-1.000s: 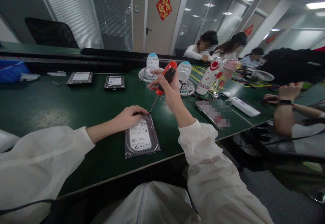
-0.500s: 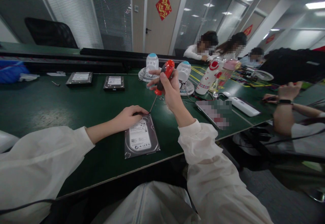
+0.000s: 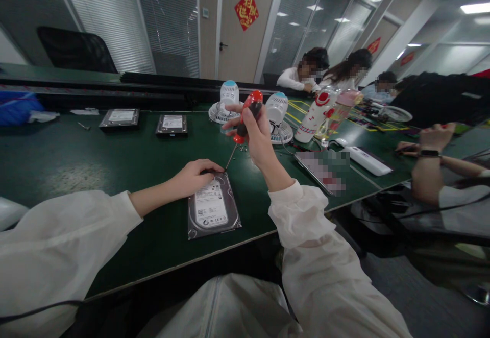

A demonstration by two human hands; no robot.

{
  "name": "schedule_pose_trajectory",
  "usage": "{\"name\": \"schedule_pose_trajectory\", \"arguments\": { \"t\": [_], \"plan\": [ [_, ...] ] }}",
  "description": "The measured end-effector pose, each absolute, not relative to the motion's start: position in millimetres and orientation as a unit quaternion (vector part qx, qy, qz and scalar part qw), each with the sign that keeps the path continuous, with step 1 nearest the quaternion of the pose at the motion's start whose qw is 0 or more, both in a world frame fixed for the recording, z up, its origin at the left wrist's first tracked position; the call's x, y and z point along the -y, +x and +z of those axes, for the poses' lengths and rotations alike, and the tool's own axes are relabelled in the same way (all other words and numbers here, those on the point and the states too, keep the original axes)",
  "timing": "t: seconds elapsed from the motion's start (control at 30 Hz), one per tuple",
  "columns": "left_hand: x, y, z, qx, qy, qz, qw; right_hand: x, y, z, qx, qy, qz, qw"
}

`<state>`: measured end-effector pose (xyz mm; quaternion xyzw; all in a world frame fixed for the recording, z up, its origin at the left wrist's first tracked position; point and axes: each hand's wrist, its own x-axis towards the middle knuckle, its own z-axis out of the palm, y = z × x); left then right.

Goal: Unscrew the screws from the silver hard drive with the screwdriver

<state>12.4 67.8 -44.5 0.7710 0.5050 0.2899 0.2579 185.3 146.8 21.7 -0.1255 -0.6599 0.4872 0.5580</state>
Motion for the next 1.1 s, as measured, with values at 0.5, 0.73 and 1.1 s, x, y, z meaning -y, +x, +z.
{"name": "schedule_pose_trajectory", "arguments": {
  "t": [0.5,0.73,1.1],
  "plan": [
    [-67.9,11.6,-45.5,-0.501,0.772,0.296,0.257,-147.6,184.8,21.1,0.647,-0.105,0.499,0.567],
    [-66.8,13.7,-42.4,-0.503,0.772,0.294,0.253,-147.6,186.3,20.8,0.651,-0.124,0.503,0.555],
    [-68.4,11.9,-44.9,-0.504,0.772,0.292,0.254,-148.6,184.7,19.6,0.644,-0.107,0.502,0.568]
  ]
}}
